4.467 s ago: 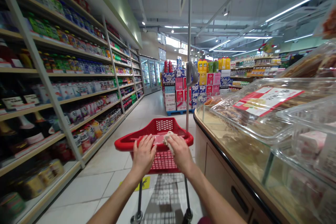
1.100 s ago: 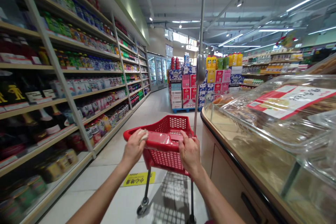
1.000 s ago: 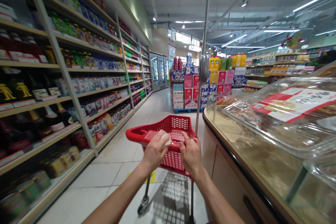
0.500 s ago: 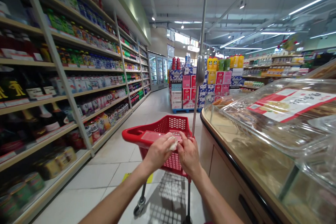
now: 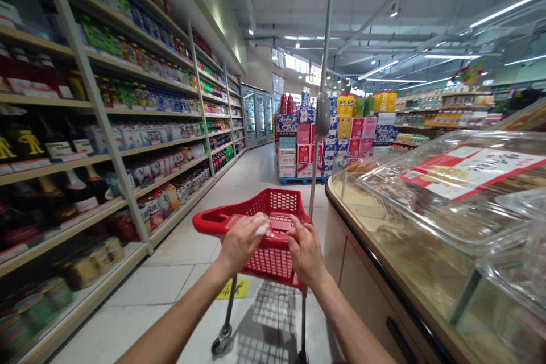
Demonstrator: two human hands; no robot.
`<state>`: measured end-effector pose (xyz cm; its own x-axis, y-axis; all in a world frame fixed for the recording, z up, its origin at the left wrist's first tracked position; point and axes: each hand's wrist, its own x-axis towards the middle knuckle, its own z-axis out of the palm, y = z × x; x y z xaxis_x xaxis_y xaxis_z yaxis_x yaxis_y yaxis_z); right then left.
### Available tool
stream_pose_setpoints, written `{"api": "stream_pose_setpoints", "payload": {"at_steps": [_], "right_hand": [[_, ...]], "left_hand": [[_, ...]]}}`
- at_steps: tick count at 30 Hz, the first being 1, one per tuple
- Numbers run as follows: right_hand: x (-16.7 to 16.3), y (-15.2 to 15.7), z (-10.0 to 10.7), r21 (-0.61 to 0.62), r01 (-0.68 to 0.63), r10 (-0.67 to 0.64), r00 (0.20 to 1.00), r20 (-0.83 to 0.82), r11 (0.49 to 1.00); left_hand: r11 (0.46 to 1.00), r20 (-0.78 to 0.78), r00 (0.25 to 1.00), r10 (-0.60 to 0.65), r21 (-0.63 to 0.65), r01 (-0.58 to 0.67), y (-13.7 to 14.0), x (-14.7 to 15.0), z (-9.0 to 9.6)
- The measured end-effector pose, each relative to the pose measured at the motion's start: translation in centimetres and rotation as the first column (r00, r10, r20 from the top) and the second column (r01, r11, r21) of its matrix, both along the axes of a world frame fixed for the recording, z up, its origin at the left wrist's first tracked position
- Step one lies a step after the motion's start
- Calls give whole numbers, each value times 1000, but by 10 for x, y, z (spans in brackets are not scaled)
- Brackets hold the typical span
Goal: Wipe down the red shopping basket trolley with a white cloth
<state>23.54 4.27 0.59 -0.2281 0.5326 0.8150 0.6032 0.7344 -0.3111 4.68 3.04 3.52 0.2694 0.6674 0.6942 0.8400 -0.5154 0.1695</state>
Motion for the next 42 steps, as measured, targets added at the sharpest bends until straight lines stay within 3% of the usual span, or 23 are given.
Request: {"api": "stream_pose_setpoints", "payload": {"at_steps": [2,4,8,10,14,16,22,24,28,30,32,34,37,40,42], "right_hand": [[3,1,-1,-28,12,-12,1000,-20,1000],[5,3,-2,-57,28,-31,999,-45,998],[7,9,-3,-85,28,-32,998,-45,996],[10,12,-3,-86,41,-44,999,-31,995],[10,14,2,-77,152,-153,988,-9,985],[1,13,8,-74,208,-205,978,45,975],[-17,11,16,-63,285,-275,953,127,956],[-12,12,12,-44,257,-251,961,117,965],[-6,12,4,1,190,-190,979,76,982],[-8,11,3,17,185,-185,981,65,983],[-11,10,3,34,165,-167,983,75,986],[-11,9,2,42,141,-144,985,93,989],[-10,9,1,41,132,-136,986,101,990],[-10,8,0,53,139,-143,986,82,989],[-12,8,0,69,145,-150,986,70,987]], "left_hand": [[988,79,985,156,-6,-156,1,-20,2],[981,83,978,192,-20,-191,-1,-19,2],[1000,-29,999,14,-1,-14,-6,17,0],[1000,-59,998,-12,6,12,-7,14,0],[978,81,975,208,7,-210,-6,-33,0],[966,118,960,255,16,-259,-6,-41,-2],[994,-48,999,18,104,-13,-11,0,-9],[993,-36,998,56,104,-52,-11,-9,-9],[958,132,952,275,50,-284,-8,-24,-7],[966,131,960,247,52,-255,-8,-9,-7],[987,65,989,134,81,-139,-9,10,-7],[991,35,996,83,100,-86,-11,13,-9],[978,81,981,178,91,-185,-16,-25,-11],[904,201,893,402,68,-422,-20,-67,-14],[897,212,887,411,80,-435,-20,-73,-15]]}}
